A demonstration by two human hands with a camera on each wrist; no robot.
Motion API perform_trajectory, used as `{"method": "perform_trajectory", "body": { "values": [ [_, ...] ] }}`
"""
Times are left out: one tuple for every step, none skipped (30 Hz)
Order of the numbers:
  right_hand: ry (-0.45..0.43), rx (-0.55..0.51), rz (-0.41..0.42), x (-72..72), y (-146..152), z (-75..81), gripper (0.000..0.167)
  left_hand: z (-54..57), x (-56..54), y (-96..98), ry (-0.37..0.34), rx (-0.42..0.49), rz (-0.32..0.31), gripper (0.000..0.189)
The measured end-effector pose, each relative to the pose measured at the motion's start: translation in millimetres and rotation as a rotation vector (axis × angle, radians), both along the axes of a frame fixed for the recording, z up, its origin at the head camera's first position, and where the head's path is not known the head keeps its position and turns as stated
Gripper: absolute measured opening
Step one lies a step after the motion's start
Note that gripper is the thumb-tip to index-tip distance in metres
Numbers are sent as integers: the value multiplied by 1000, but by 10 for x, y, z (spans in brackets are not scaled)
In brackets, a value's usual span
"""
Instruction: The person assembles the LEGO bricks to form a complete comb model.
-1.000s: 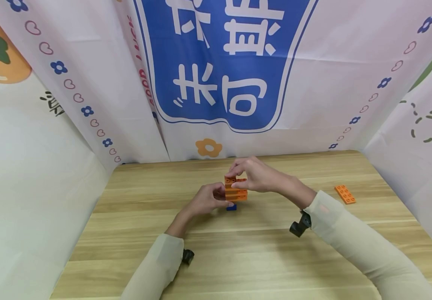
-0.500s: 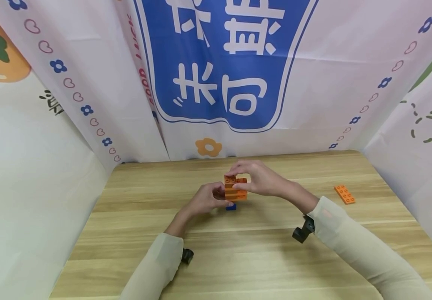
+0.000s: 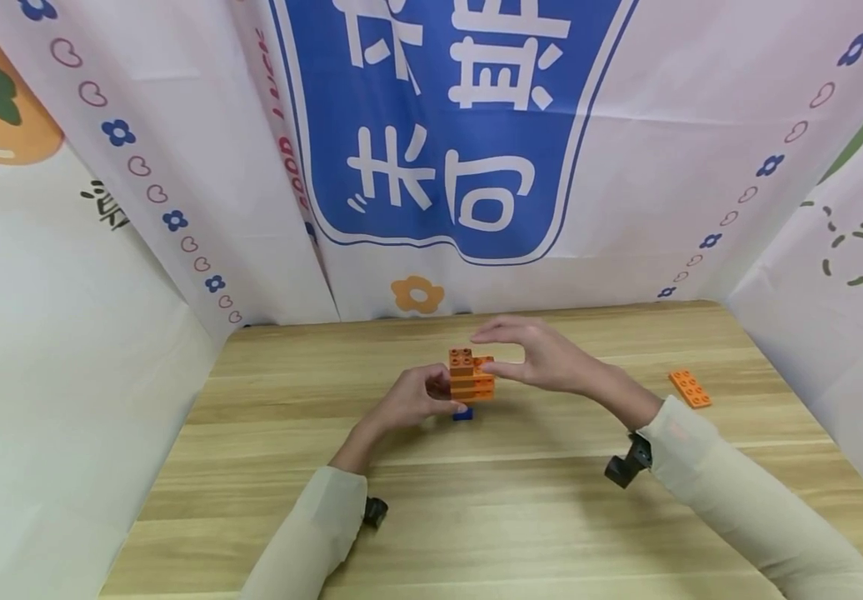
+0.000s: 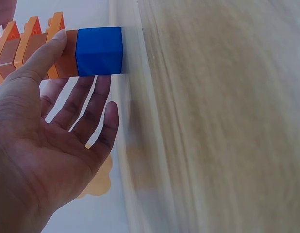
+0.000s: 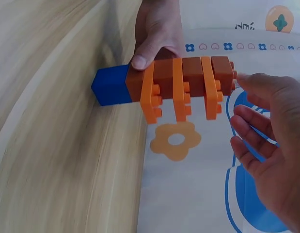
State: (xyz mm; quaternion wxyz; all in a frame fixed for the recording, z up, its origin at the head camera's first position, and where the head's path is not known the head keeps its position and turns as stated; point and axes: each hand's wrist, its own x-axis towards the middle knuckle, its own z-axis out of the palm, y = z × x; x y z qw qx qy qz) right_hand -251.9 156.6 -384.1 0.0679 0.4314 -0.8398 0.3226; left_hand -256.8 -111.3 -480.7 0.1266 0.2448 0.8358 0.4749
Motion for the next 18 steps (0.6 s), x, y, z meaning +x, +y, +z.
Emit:
{"method": "perform_trajectory", "body": {
  "values": [
    [2, 3, -6, 4, 24, 1, 42, 0, -1, 1, 2, -2, 2, 24],
    [3, 8, -13, 6, 49, -1, 42, 0, -2, 2, 2, -2, 2, 24],
    [5, 10, -16, 8, 73, -1, 42, -1, -3, 3, 1, -1, 3, 24],
    [8, 11, -19, 13, 100, -5, 43, -7, -5, 4, -2, -2, 2, 24],
    [11, 15, -25, 17, 126, -8, 43, -9, -4, 5, -4, -1, 3, 24],
    [16, 17, -28, 22, 152, -10, 44, -11, -3, 6, -7, -2, 5, 24],
    [18, 16, -30, 27, 179, -11, 44, -13, -2, 7, -9, -2, 6, 25],
    [21, 15, -33, 32, 207, -13, 44, -14, -1, 9, -9, -1, 8, 25],
    [26, 12, -34, 38, 235, -17, 44, -13, 1, 9, -10, -2, 12, 25],
    [27, 10, -36, 43, 264, -22, 45, -13, 2, 12, -10, -6, 16, 25],
    [30, 9, -38, 46, 292, -28, 45, -11, 5, 13, -9, -6, 20, 25],
    [31, 7, -39, 50, 320, -36, 45, -10, 7, 14, -11, -10, 23, 25],
    [34, 7, -42, 54, 348, -49, 45, -8, 10, 15, -11, -11, 24, 25],
    [38, 8, -48, 58, 375, -63, 45, -6, 13, 15, -12, -11, 26, 25],
    [43, 9, -51, 62, 403, -78, 44, -4, 16, 15, -14, -11, 27, 25],
    [48, 10, -56, 66, 431, -94, 45, -2, 18, 15, -15, -10, 27, 25],
    [55, 10, -57, 72, 457, -110, 45, 0, 20, 15, -15, -7, 25, 25],
    [63, 10, -60, 79, 484, -127, 45, 1, 21, 15, -18, -8, 25, 26]
  ]
}}
